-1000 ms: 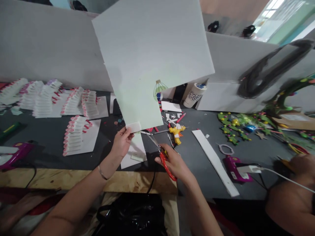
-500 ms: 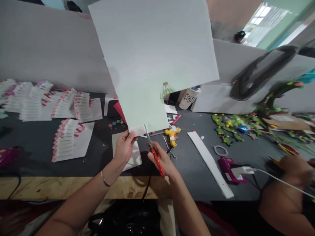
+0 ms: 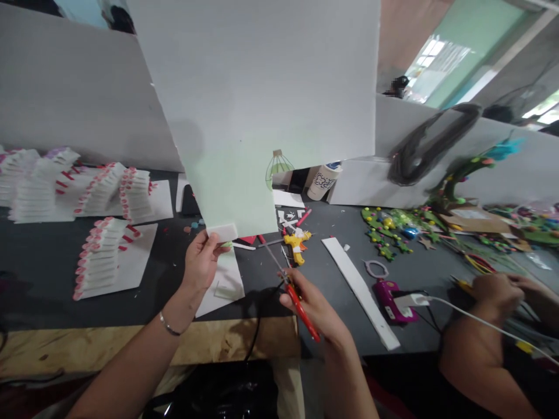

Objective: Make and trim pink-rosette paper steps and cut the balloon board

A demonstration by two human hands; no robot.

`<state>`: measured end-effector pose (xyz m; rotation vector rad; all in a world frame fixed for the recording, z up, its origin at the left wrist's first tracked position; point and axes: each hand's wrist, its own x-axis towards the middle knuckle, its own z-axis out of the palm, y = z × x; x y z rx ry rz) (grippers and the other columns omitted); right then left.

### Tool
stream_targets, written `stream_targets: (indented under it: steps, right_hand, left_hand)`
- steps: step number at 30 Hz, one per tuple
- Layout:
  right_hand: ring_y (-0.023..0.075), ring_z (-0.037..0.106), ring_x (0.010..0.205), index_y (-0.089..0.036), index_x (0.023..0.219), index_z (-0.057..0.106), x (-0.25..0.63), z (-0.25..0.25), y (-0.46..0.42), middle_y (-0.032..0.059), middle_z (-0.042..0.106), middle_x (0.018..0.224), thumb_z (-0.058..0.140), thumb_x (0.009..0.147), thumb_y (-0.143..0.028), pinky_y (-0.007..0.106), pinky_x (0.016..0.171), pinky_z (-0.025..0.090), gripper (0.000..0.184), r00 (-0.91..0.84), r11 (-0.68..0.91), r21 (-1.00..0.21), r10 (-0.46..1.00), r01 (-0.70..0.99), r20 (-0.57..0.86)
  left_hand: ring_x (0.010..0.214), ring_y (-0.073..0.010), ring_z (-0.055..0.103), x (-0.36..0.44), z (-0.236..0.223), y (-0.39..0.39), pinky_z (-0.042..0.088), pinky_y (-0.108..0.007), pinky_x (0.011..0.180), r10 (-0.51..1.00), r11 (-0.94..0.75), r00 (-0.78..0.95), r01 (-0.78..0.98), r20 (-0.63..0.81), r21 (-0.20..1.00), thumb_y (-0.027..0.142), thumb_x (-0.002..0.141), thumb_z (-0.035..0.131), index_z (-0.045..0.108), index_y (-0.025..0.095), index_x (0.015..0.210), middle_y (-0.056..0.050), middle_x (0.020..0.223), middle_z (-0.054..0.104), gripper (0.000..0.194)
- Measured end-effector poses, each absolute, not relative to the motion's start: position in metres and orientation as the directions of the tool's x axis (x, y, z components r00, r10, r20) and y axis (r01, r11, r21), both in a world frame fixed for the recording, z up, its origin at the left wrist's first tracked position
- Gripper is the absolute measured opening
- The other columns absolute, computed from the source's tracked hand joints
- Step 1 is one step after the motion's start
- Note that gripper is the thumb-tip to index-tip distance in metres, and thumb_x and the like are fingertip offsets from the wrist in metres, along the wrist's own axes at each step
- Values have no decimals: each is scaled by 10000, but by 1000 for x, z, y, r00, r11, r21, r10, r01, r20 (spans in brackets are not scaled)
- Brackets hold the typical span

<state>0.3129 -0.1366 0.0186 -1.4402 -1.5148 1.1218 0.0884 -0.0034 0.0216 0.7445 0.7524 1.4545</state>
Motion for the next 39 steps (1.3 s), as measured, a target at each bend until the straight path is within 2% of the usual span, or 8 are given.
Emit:
stream_targets:
  steps: [5,9,12,20,28,39]
  right_hand:
    - [191,523,768,-245,1252,552,319,21,-143,22,565,864,587,855,-583,290,698,443,523,77,-75,-938,996,338,-51]
    - [169,494,737,-210,1210,561,307,10,-137,2,546,840,628,831,-558,282,677,416,518,-43,-64,-908,995,413,-90]
    - [152,468,714,-207,1189,553,294,4,-129,-8,521,823,597,853,-564,273,652,393,493,-82,-34,-923,994,384,-70]
    - [133,452,671,-219,1161,550,264,5,-101,7,507,824,547,872,-630,262,604,394,502,-64,87,-970,995,229,74]
    - [131,425,672,-229,1190,521,256,-5,-100,6,476,836,528,884,-636,261,595,389,509,-107,81,-978,992,190,61]
    - [125,445,637,-219,1195,530,253,-11,-102,5,500,822,501,878,-675,255,564,396,556,-65,92,-978,995,189,81]
  left_hand:
    - [672,-116,645,93,19,-6,553,-208,570,1000,24,22,-597,-14,802,441,588,874,715,174,830,-26,808,724,393]
    - [677,-126,646,96,16,-7,525,-198,525,998,58,45,-609,-38,791,431,576,881,723,175,842,-36,823,733,402]
    - [709,-139,655,98,14,-9,508,-198,526,998,61,45,-603,-42,795,412,605,868,727,170,845,-47,845,740,369]
    - [705,-122,631,105,14,-21,497,-195,554,997,79,40,-598,-69,798,392,664,833,728,162,848,-34,830,723,313]
    - [719,-132,637,108,13,-23,502,-221,593,996,94,51,-607,-80,789,385,686,816,730,168,858,-37,837,723,290]
    - [706,-128,627,109,11,-26,516,-218,586,999,53,25,-570,-48,820,382,716,793,740,168,832,-35,810,711,249]
